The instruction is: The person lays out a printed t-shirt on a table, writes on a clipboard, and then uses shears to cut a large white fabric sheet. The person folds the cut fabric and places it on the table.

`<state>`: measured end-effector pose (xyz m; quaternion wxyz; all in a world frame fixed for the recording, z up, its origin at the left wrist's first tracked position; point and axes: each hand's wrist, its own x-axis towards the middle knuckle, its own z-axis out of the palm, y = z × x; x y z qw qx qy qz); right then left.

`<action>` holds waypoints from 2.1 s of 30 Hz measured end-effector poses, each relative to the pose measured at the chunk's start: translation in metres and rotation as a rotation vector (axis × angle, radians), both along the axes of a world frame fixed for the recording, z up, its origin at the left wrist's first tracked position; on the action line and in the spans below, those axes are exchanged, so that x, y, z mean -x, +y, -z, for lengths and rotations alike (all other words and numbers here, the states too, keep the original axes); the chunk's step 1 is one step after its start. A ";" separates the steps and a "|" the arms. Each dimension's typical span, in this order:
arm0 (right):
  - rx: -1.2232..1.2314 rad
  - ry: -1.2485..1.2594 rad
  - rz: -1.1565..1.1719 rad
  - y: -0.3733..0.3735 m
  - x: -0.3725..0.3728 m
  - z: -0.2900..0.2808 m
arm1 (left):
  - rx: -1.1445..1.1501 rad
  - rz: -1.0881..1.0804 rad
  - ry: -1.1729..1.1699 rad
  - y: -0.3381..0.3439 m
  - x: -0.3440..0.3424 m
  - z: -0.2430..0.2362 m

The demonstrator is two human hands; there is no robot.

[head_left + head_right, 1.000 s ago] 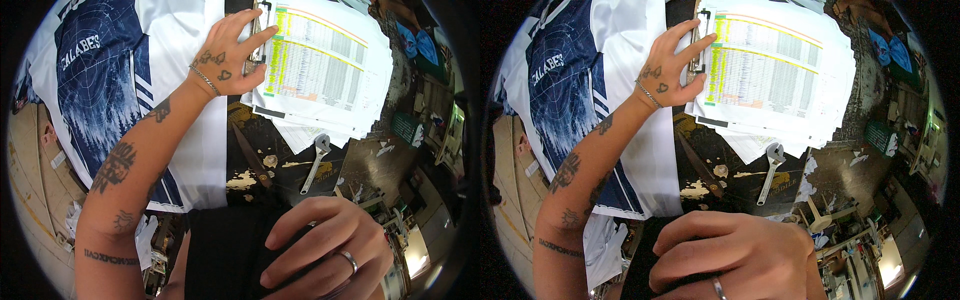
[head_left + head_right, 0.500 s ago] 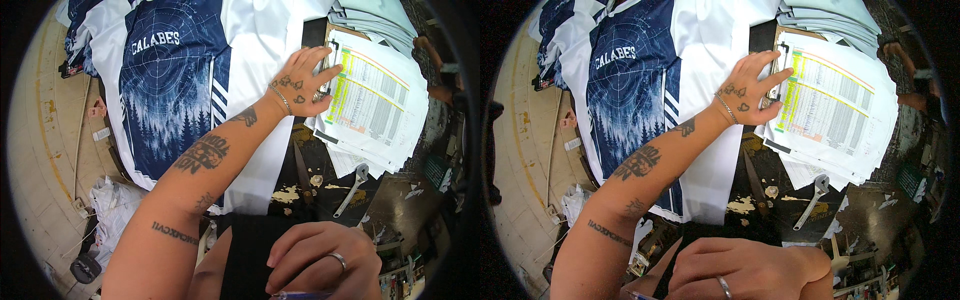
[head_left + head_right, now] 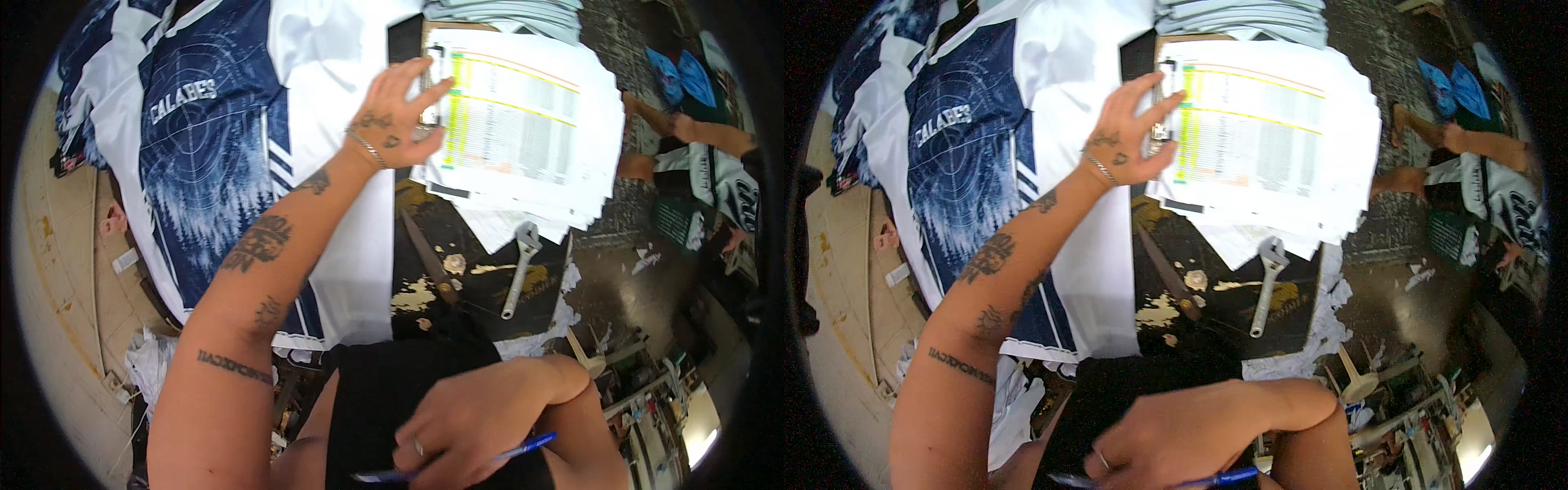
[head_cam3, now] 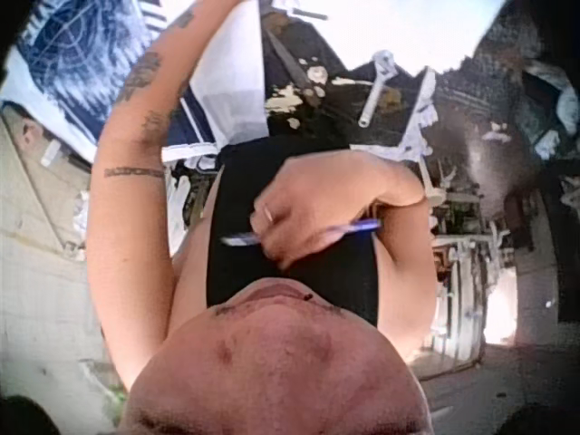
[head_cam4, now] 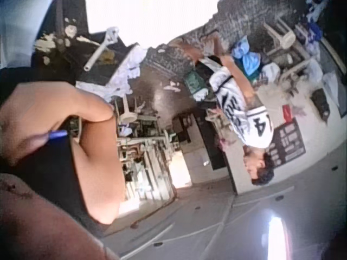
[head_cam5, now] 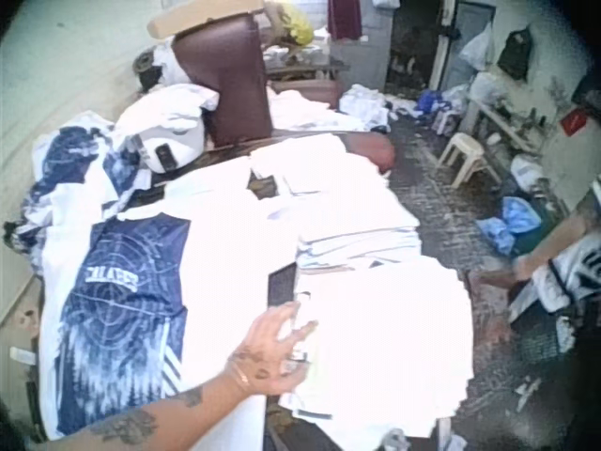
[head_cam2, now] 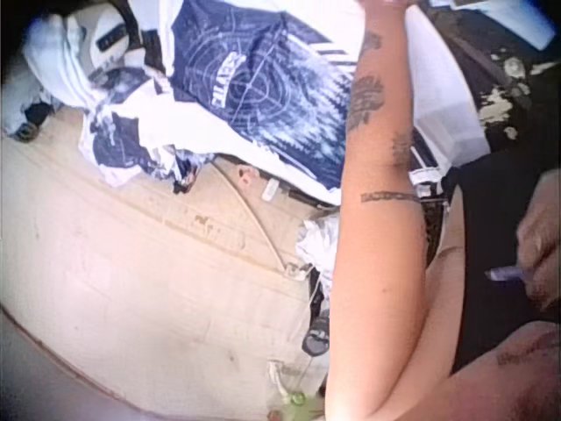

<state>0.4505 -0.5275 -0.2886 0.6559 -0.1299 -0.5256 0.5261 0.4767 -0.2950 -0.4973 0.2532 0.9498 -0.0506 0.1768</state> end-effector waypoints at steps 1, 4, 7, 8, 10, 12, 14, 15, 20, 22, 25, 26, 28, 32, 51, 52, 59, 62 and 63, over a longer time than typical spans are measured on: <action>0.062 0.066 0.133 -0.005 0.002 -0.004 | -0.001 0.000 -0.005 0.000 0.000 -0.001; 0.526 0.307 0.365 -0.018 0.001 -0.017 | -0.041 -0.001 0.004 -0.001 0.001 -0.003; 0.571 0.530 0.482 -0.019 0.009 -0.040 | -0.048 0.015 -0.013 -0.001 0.000 0.000; 0.540 0.613 0.450 -0.018 0.011 -0.048 | -0.033 0.020 -0.016 -0.001 0.000 0.002; 0.530 0.795 0.408 -0.016 0.015 -0.067 | -0.015 0.015 -0.029 -0.001 0.000 0.002; 0.653 0.964 0.408 -0.016 0.017 -0.088 | -0.008 0.003 -0.015 -0.002 0.001 0.001; 0.736 1.045 0.425 -0.011 0.025 -0.093 | -0.010 -0.005 -0.011 -0.003 0.001 0.000; 0.720 1.051 0.443 -0.010 0.026 -0.093 | -0.008 -0.002 -0.011 -0.003 0.001 -0.001; 0.283 0.858 0.657 -0.007 0.044 -0.055 | -0.014 0.003 0.012 -0.003 0.000 -0.005; 0.243 0.877 0.708 -0.009 0.042 -0.050 | -0.005 0.008 0.006 -0.003 0.000 -0.005; 0.302 1.011 0.784 -0.003 0.037 -0.053 | 0.011 0.009 0.010 -0.003 0.001 -0.003; 0.272 0.995 0.818 0.003 0.036 -0.050 | 0.011 0.010 0.007 -0.002 0.001 -0.003; 0.155 0.902 0.890 0.013 0.031 -0.047 | 0.014 0.014 0.008 -0.001 0.002 -0.003; 0.171 0.574 0.971 0.009 0.009 -0.031 | 0.036 0.011 0.031 0.000 0.001 -0.003; 0.900 -0.666 1.441 0.038 -0.082 0.174 | 0.043 -0.027 -0.002 -0.001 0.001 0.001; 0.909 -0.699 1.462 0.038 -0.081 0.178 | 0.062 -0.030 -0.016 -0.001 0.002 0.001; 0.940 -0.556 1.441 0.032 -0.083 0.190 | 0.036 0.039 -0.091 0.001 0.002 0.002; 1.012 -0.340 1.355 0.035 -0.088 0.185 | 0.047 0.024 -0.084 0.001 0.003 0.003; 1.059 -0.295 1.317 0.035 -0.089 0.183 | 0.052 0.020 -0.082 0.001 0.003 0.003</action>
